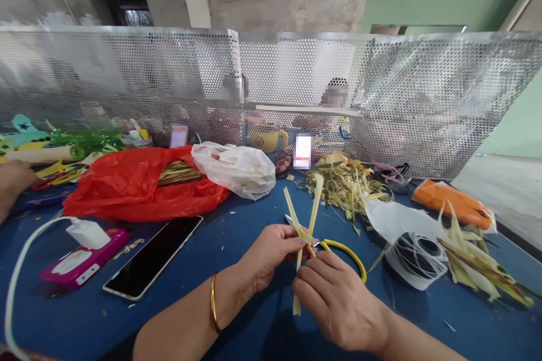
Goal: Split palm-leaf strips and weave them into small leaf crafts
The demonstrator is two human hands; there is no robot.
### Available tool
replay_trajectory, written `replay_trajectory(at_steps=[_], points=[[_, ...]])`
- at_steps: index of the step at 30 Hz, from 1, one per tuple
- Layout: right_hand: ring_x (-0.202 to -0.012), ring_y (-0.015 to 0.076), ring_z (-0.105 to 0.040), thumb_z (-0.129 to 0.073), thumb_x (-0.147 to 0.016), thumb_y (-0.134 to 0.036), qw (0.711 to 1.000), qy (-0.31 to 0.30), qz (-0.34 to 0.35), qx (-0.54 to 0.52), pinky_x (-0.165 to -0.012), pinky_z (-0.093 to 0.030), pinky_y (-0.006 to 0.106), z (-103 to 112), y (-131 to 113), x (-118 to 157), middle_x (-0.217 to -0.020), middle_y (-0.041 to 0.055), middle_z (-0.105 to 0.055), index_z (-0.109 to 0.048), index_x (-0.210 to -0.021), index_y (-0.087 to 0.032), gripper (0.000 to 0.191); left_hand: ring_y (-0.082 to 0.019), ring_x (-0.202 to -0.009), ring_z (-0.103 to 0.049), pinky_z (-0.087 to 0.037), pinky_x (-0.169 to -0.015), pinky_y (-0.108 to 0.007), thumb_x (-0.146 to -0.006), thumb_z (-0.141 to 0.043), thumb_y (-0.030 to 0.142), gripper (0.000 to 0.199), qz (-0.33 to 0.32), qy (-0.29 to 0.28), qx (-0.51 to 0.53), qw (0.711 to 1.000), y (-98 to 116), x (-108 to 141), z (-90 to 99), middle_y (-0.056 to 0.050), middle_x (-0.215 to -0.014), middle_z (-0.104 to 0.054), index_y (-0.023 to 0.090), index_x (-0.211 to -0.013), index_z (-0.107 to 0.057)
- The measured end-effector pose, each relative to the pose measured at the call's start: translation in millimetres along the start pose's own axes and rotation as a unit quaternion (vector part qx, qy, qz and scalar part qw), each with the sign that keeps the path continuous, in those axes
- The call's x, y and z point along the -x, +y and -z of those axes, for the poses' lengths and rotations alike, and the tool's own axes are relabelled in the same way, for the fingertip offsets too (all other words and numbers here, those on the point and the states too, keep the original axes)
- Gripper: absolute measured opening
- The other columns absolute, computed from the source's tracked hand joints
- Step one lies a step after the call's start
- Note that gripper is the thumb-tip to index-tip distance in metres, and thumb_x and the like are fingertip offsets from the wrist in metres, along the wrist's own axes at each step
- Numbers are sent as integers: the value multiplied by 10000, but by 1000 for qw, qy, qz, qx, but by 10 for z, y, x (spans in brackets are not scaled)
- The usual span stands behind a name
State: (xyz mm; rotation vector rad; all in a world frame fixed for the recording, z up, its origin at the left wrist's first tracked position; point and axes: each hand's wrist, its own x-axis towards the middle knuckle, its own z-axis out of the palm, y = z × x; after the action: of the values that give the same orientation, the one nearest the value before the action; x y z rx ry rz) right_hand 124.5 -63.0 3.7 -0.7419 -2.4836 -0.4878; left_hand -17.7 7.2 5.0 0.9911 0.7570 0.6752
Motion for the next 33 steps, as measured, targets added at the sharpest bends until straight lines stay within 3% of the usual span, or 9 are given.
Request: replay_trajectory(at_steps=[5,11,16,21,25,33], points=[[-764,192,-591,-359,-917,-92,998,50,-44,-5,-768,-412,348,31,63,36,-756,68,-640,-566,-905,-165,221,-133,-717,-613,-451,-697,-228,-670,-785,363,317,-15,10,-13,1000,-5,-19,35,-67,-788,-707,119,-867,-736],[-709,184,-584,-385,-907,-81,994,84,-73,8,-746,-409,347,52,82,19,-753,67,-645,-542,-927,-145,171,-107,-642,-536,-356,-548,-202,-771,-646,508,415,-20,6,-63,998,10,-29,53,-73,-812,-686,119,-880,-739],[-706,180,-572,-377,-909,-77,995,65,-74,10,-738,-399,347,34,86,20,-737,60,-628,-544,-904,-146,180,-73,-567,-437,-262,-485,-196,-738,-689,440,332,-32,42,-117,992,28,-31,64,-42,-736,-659,119,-803,-742],[-735,180,-555,-380,-918,-84,998,34,-54,16,-775,-387,350,25,60,15,-720,48,-602,-555,-825,-160,211,-123,-695,-587,-430,-632,-214,-704,-740,373,334,41,10,-14,999,12,-23,72,-80,-833,-694,105,-904,-741],[-714,179,-504,-378,-917,-98,999,-7,-51,16,-809,-380,357,-38,16,8,-696,36,-560,-542,-737,-161,252,-133,-749,-627,-470,-697,-212,-679,-770,264,300,73,-3,38,997,-14,-30,72,-88,-864,-704,96,-925,-741],[-688,177,-476,-329,-939,-96,998,-60,-12,21,-928,-370,393,-144,-32,-3,-688,30,-544,-534,-716,-175,313,-110,-594,-617,-469,-582,-188,-692,-742,139,91,70,83,80,991,-77,-42,15,-73,-697,-684,66,-738,-713]])
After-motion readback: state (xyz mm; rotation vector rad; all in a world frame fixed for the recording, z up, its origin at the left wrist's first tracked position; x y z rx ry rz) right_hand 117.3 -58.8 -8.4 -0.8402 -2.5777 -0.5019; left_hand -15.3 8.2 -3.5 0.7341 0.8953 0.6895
